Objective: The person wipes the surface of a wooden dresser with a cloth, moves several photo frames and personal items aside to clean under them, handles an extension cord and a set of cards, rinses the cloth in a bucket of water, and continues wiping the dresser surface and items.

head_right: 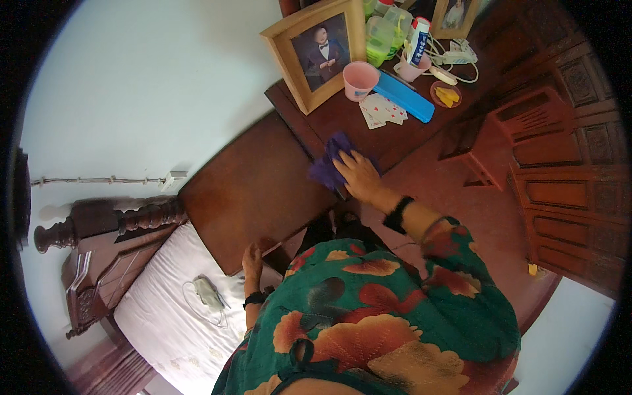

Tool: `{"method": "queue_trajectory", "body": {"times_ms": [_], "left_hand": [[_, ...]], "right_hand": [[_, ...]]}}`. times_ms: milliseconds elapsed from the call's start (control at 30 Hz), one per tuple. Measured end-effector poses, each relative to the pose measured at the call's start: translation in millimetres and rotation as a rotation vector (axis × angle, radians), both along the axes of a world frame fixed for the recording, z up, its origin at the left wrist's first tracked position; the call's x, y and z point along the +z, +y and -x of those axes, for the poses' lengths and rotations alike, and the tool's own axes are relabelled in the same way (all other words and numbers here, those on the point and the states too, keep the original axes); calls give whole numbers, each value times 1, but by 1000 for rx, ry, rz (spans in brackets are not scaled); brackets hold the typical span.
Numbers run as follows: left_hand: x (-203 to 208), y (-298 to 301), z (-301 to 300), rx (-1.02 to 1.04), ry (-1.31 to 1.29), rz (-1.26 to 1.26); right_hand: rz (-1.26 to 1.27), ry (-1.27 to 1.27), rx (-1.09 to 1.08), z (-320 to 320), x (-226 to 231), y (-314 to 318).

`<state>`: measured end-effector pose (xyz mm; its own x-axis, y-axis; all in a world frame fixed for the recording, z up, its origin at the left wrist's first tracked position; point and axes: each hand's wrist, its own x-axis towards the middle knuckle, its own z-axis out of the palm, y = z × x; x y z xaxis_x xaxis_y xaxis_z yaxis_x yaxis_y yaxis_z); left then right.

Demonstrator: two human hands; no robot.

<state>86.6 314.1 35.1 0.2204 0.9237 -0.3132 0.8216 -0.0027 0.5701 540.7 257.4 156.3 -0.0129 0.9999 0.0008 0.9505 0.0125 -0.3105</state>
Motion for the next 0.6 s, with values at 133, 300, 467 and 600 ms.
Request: {"method": "queue_trajectory", "body": {"times_ms": [133, 300, 467, 600], "left_hand": [[8, 27, -14, -41, -104, 23], [28, 61, -44, -91, -127, -60], [74, 83, -95, -120, -165, -150], [99, 94, -126, -115, -213, -171]], "right_hand": [[43, -3, 9, 11, 8, -11], [-66, 42, 99, 18, 2, 69], [-112, 64, 35, 15, -7, 144], [-107, 82, 81, 5, -8, 133]]}}
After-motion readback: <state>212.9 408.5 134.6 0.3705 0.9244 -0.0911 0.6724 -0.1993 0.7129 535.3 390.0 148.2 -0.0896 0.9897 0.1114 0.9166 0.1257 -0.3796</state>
